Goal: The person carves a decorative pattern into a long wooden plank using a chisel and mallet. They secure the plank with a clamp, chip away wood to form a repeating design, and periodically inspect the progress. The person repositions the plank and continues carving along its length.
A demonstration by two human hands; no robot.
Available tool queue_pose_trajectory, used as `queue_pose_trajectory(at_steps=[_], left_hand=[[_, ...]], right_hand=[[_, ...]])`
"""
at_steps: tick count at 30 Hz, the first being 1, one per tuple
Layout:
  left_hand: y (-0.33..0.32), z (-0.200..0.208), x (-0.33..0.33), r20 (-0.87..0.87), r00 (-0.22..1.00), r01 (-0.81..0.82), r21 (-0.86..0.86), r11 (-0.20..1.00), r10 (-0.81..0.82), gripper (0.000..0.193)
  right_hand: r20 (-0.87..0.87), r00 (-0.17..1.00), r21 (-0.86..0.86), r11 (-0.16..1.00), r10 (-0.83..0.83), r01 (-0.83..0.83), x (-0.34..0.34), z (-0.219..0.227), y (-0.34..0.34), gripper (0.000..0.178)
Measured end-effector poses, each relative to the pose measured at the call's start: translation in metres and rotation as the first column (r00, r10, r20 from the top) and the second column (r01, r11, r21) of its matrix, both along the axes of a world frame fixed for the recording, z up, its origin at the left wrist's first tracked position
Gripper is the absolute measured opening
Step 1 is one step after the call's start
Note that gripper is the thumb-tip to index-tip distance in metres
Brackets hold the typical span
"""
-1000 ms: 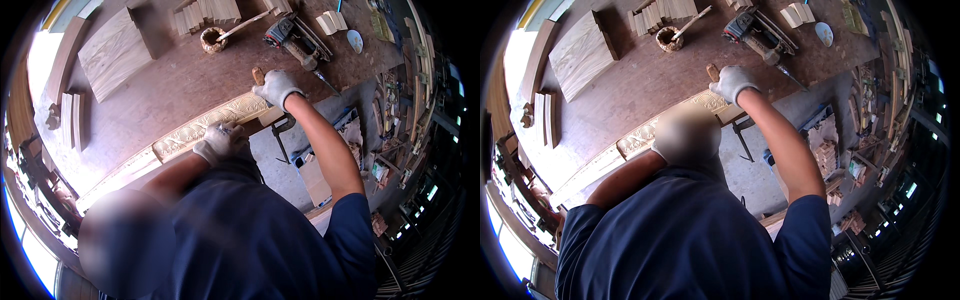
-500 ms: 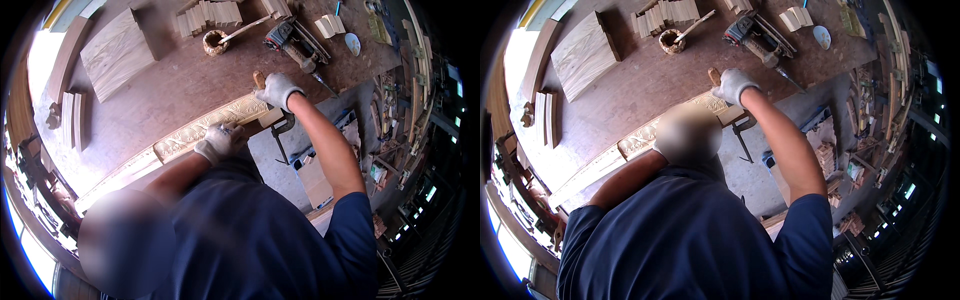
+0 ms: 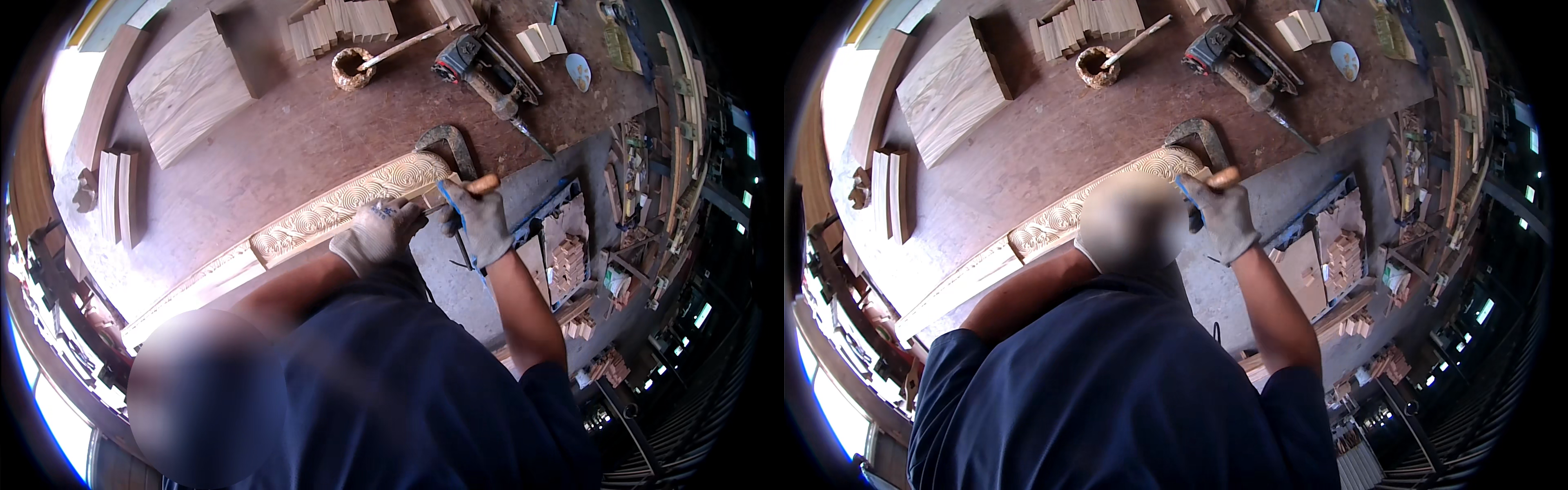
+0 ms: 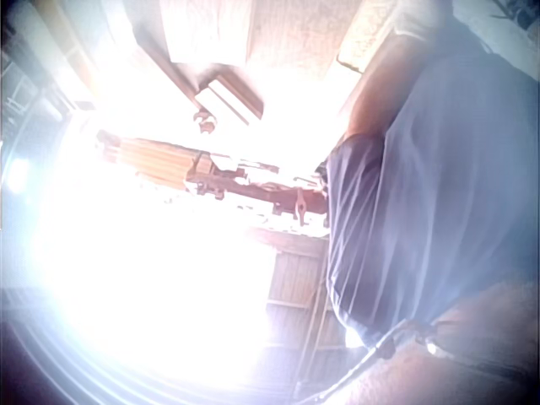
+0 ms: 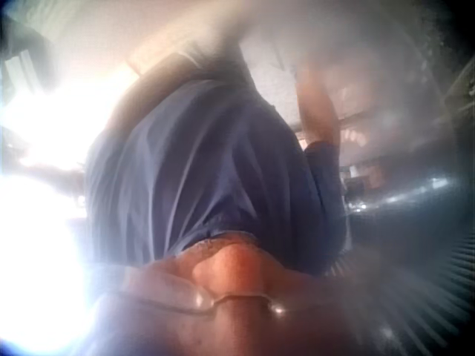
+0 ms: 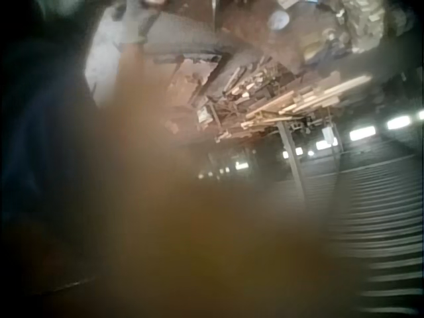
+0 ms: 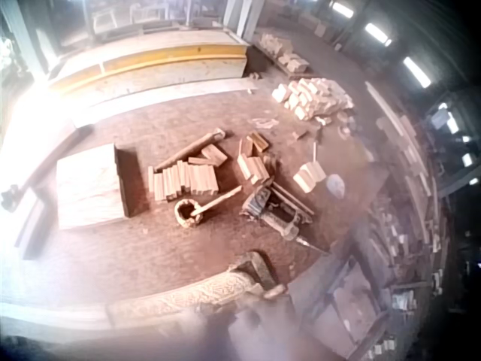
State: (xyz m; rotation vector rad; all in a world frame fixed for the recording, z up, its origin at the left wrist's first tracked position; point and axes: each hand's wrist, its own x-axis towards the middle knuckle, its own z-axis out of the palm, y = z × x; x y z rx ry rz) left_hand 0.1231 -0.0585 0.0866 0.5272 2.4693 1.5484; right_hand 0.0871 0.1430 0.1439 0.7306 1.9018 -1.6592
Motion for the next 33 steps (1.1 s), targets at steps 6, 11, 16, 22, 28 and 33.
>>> queue_pose_trajectory(at_steps=[6, 11, 16, 22, 28, 33], left_hand=[[-0.017, -0.011, 0.016, 0.021, 0.991, 0.136, -0.023, 0.991, -0.135, 0.007], [-0.016, 0.000, 0.008, 0.069, 0.990, 0.125, -0.066, 0.990, -0.120, 0.016], [-0.019, -0.016, 0.012, 0.104, 0.993, 0.057, -0.047, 0.997, -0.052, 0.025], [-0.019, -0.040, 0.021, 0.254, 0.963, 0.078, 0.072, 0.994, -0.094, 0.024], [-0.020, -0.042, 0.024, 0.228, 0.963, 0.126, 0.091, 0.988, -0.144, 0.031], [-0.010, -0.092, 0.043, 0.123, 0.977, 0.167, 0.048, 0.985, -0.171, 0.031]], right_hand=[[0.094, 0.955, -0.056, 0.957, -0.280, 0.286, -0.004, 0.017, 0.039, 0.023], [-0.085, 0.970, 0.192, 0.952, -0.228, 0.240, -0.040, -0.012, 0.044, 0.027], [0.019, 0.976, 0.191, 0.959, -0.219, 0.211, -0.042, -0.037, 0.037, 0.031], [0.017, 0.980, 0.211, 0.959, -0.198, 0.190, -0.042, -0.050, 0.041, 0.031], [0.022, 0.973, 0.178, 0.959, -0.230, 0.222, -0.038, -0.055, 0.043, 0.027], [-0.052, 0.987, 0.162, 0.974, -0.150, 0.156, -0.036, -0.050, 0.043, 0.027]])
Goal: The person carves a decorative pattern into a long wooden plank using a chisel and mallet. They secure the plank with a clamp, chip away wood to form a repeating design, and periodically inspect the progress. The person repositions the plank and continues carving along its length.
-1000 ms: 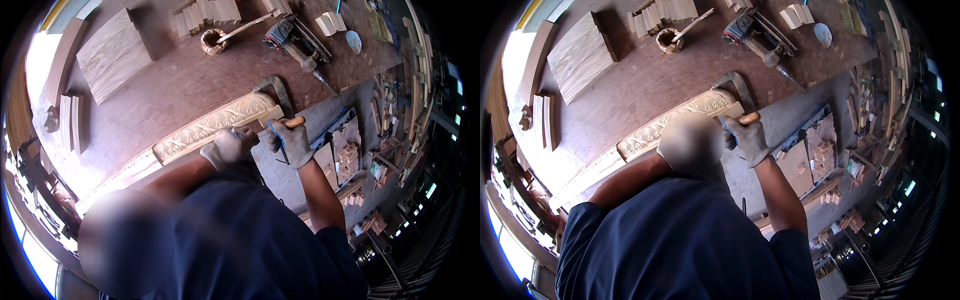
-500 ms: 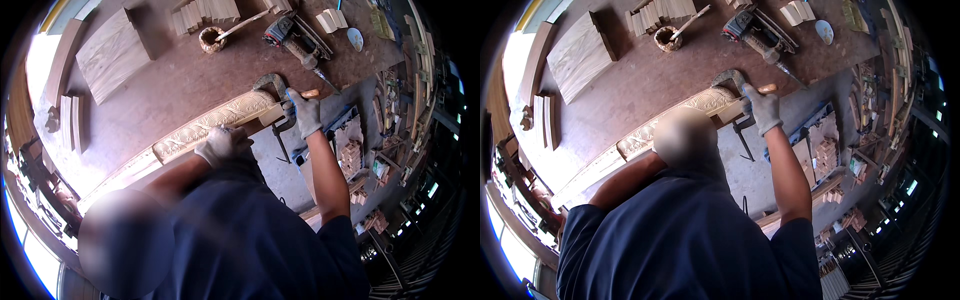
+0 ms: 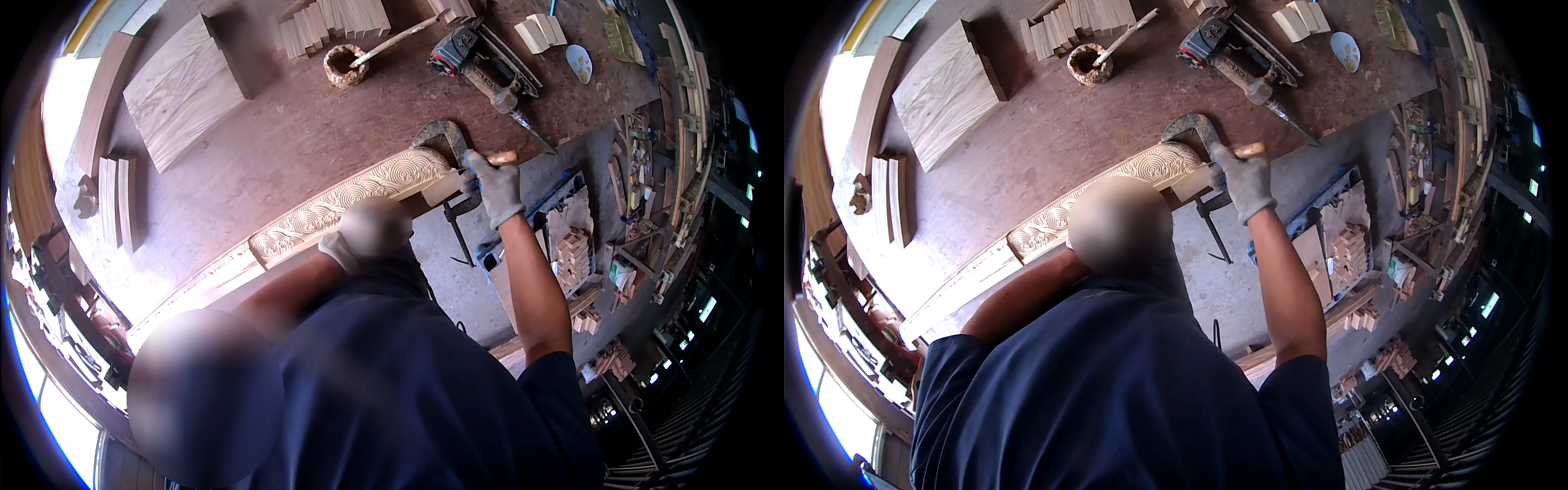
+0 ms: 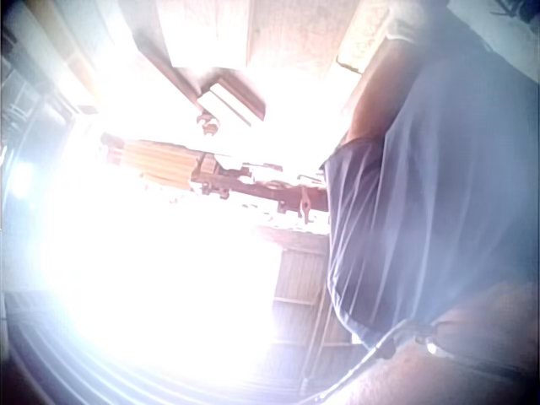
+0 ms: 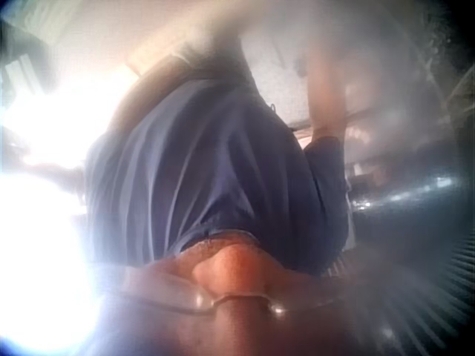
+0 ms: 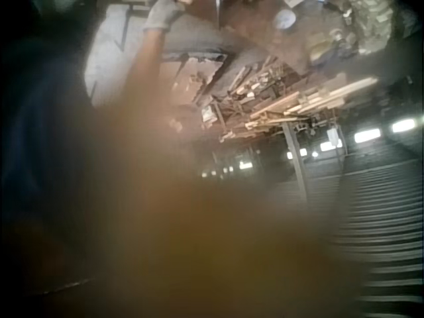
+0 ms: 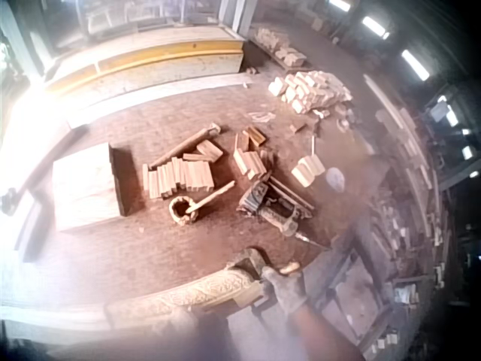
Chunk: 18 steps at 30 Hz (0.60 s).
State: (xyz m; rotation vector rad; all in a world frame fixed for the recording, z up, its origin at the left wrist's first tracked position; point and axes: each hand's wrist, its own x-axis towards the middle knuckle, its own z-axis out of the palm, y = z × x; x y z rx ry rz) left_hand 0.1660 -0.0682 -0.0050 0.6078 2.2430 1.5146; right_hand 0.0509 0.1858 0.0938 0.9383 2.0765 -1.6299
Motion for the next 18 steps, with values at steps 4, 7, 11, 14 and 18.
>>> queue_pose_trajectory(at_steps=[4, 7, 11, 14, 18], left_hand=[[-0.003, 0.083, -0.039, 0.055, 0.997, -0.043, -0.240, 0.970, 0.058, 0.033], [-0.002, 0.045, -0.021, -0.067, 0.987, -0.156, -0.148, 0.977, 0.147, 0.034], [-0.002, 0.045, -0.023, -0.046, 0.993, -0.116, -0.156, 0.981, 0.110, 0.035], [-0.001, 0.043, -0.023, 0.064, 0.996, -0.045, -0.192, 0.980, 0.058, 0.036], [-0.003, 0.071, -0.039, -0.008, 1.000, 0.021, -0.254, 0.967, -0.024, 0.024]], right_hand=[[0.049, 0.999, 0.065, 0.998, 0.018, -0.021, 0.005, 0.006, -0.004, 0.027], [0.025, 0.993, 0.117, 0.986, 0.118, -0.120, -0.008, 0.008, -0.011, 0.028], [0.168, 0.970, 0.161, 0.966, 0.174, -0.202, -0.029, 0.002, -0.006, 0.036], [0.336, 0.939, 0.088, 0.990, 0.078, -0.114, -0.046, 0.002, -0.006, 0.034], [0.405, 0.914, -0.133, 0.990, 0.011, 0.047, -0.043, -0.016, 0.018, 0.039]])
